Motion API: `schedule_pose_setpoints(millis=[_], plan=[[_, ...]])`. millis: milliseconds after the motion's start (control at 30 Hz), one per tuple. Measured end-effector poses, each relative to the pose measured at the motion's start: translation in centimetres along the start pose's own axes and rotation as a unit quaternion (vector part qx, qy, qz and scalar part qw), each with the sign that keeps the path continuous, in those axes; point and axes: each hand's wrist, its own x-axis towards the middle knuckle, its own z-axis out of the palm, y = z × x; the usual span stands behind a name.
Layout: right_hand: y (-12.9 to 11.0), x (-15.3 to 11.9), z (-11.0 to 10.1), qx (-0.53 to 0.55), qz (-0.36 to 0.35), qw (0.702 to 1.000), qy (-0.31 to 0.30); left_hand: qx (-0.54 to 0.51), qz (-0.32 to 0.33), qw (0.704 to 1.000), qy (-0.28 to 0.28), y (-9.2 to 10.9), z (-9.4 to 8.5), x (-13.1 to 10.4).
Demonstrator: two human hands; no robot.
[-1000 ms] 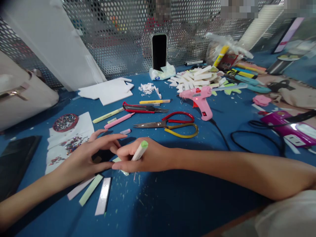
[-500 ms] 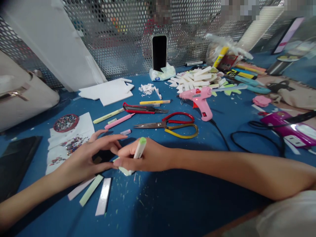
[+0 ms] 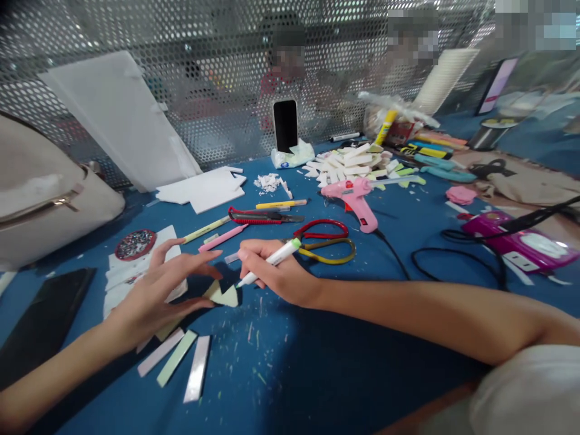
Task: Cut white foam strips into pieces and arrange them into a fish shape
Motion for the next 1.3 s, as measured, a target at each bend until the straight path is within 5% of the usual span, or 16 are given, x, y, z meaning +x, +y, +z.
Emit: schedule_pose_setpoints(millis=[233, 533, 700, 867, 1033, 1300], plan=[[0.1, -0.1, 0.2, 0.001, 0.0, 1.0, -0.012, -0.041, -0.024, 0.998, -0.052, -0.6, 0.4, -0.2], [-0.1, 0.0, 0.2, -0.032, -0.024, 0.998, -0.039, 0.0, -0.001, 0.998, -0.061, 0.8, -3.1, -1.4], [-0.3, -0.2, 0.5, -0.042, -0.019, 0.997, -0.06, -0.007, -0.073, 0.997, -0.04, 2.8, -2.6, -4.0], [0.1, -0.3, 0.7, -0.042, 0.012, 0.998, -0.041, -0.02, -0.128, 0.992, 0.004, 1.1, -2.9, -5.8], [0.3, 0.1, 0.7, -0.043, -0.006, 0.999, 0.001, -0.037, -0.133, 0.99, 0.019, -0.7, -2.8, -2.8], [-0.1, 0.2, 0.1, -0.048, -0.058, 0.994, 0.085, -0.054, -0.082, 0.995, -0.033, -2.2, 1.9, 5.3]])
